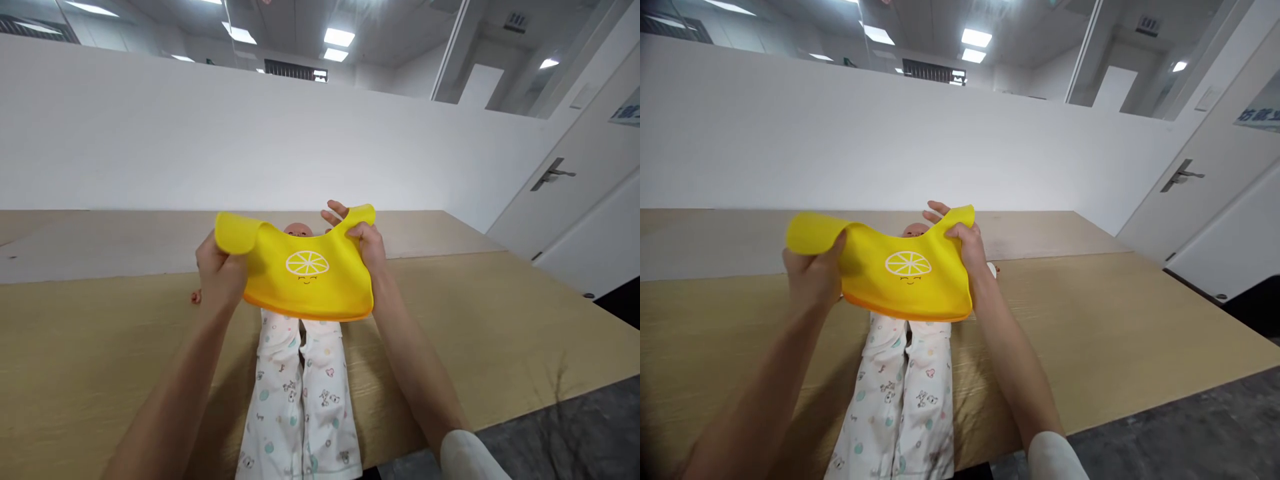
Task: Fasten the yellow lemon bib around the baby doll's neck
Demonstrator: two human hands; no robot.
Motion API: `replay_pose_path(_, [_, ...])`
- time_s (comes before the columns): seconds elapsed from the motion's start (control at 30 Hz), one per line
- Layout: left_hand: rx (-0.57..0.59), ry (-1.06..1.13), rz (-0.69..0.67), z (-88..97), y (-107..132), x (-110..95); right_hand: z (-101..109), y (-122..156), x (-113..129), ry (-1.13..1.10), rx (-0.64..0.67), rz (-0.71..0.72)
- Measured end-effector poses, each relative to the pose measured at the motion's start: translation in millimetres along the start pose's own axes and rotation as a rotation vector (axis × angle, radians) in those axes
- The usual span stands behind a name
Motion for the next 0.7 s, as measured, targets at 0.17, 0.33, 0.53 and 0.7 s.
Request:
replay_pose_path(0.17, [0.072, 0.103, 0.185, -8.2, -9, 15, 14, -9, -12, 0.174, -0.103, 0.189])
replay_pose_path(0.33, [0.219, 0.112, 0.271, -15.1, -9, 24, 23, -15, -30, 0.133, -0.057, 0.127])
replay_pose_path(0.53, [0.294, 0.108, 0.212, -10.8, -11, 23, 21, -17, -25, 0.047, -0.022, 0.055])
replay_pose_path(0.7, [0.364, 0.131, 0.271, -20.3, -22, 31, 40, -41, -31, 0.242, -0.156, 0.203])
Point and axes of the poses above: each hand's wrist, its own y-axis away from the middle knuckle, its own z-axis out of the back of the hand, x = y × z, the point moved 4 cm from there along -y, towards the middle knuckle, and after that the axes turned 5 degrees about -x, right-handed, at the moved point
